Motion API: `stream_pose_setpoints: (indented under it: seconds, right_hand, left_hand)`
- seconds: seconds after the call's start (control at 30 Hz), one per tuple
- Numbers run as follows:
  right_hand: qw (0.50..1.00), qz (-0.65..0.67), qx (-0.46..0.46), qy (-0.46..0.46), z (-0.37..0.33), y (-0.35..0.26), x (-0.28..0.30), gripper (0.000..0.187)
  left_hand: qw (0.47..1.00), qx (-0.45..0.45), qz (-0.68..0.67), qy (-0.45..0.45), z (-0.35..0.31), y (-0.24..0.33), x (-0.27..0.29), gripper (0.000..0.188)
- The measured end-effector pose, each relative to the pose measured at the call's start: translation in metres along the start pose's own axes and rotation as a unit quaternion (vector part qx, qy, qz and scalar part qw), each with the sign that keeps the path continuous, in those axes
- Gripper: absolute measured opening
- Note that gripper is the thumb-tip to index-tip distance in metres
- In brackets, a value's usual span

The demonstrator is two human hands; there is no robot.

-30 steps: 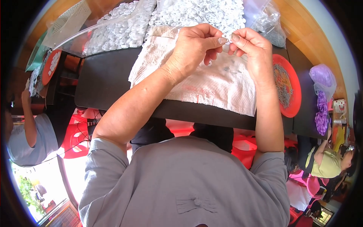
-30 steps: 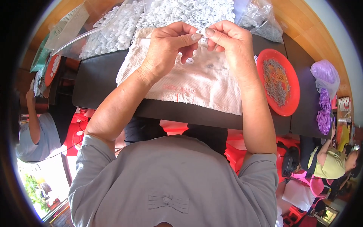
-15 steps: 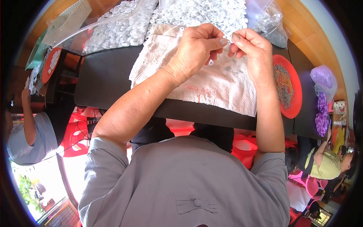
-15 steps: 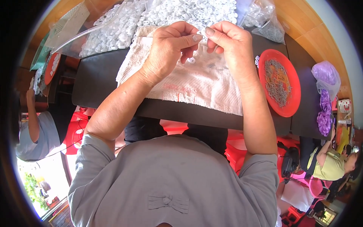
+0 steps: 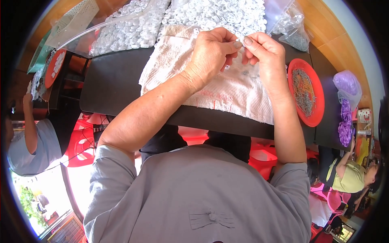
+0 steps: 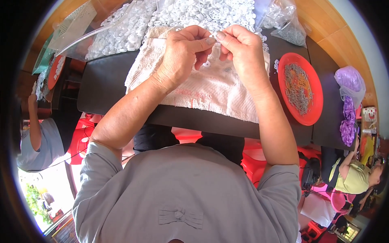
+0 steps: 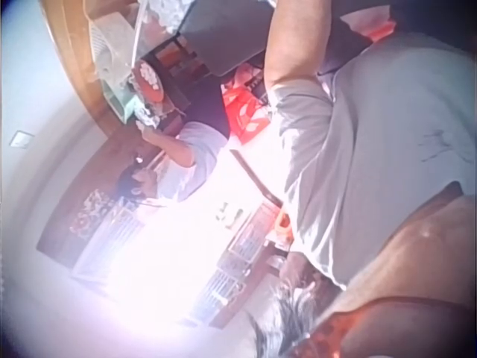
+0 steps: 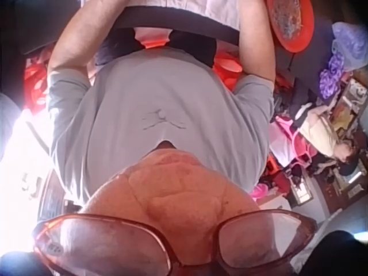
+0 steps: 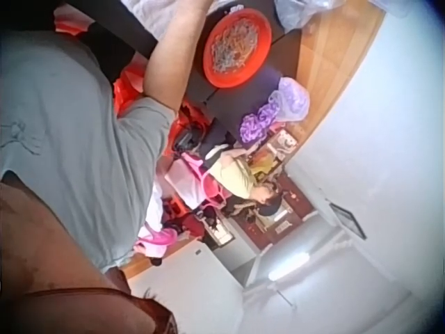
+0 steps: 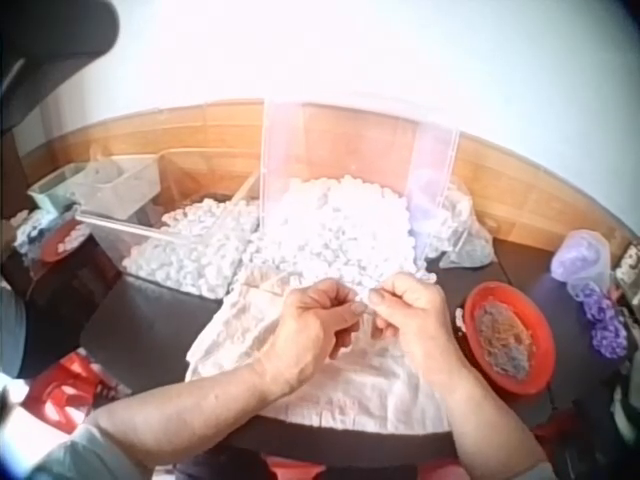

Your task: Manual assembly of small white plastic components onto thin wires at a shared workshop table.

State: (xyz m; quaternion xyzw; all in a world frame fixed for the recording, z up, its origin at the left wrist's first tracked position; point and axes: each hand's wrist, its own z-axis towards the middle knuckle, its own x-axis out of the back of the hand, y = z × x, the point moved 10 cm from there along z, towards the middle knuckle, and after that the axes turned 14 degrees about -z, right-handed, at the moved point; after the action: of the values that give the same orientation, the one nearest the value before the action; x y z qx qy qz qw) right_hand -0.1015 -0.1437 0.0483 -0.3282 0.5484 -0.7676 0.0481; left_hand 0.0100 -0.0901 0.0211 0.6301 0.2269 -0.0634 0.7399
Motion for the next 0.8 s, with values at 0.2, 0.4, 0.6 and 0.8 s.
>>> stream_pose_setpoints:
  seconds: [0.2, 0.4, 0.6, 0.8]
  right_hand:
    - [1.0, 0.006, -0.011, 0.005, 0.001, 0.003, 0.005, 0.019]
    - [1.0, 0.008, 0.01, -0.017, 0.004, 0.006, 0.0, 0.018]
    - [0.976, -0.186, 0.107, -0.036, -0.006, -0.002, -0.028, 0.017]
    - [0.809, -0.509, 0.293, -0.028, -0.036, -0.023, -0.073, 0.007]
  left_hand:
    - [1.0, 0.018, 0.025, -0.001, 0.005, 0.001, 0.001, 0.015]
    - [0.998, 0.031, 0.049, 0.0, 0.013, 0.012, 0.013, 0.038]
    - [0.993, -0.045, -0.01, 0.106, 0.023, 0.026, 0.046, 0.028]
    - [0.993, -0.014, -0.026, 0.112, 0.02, 0.011, 0.046, 0.022]
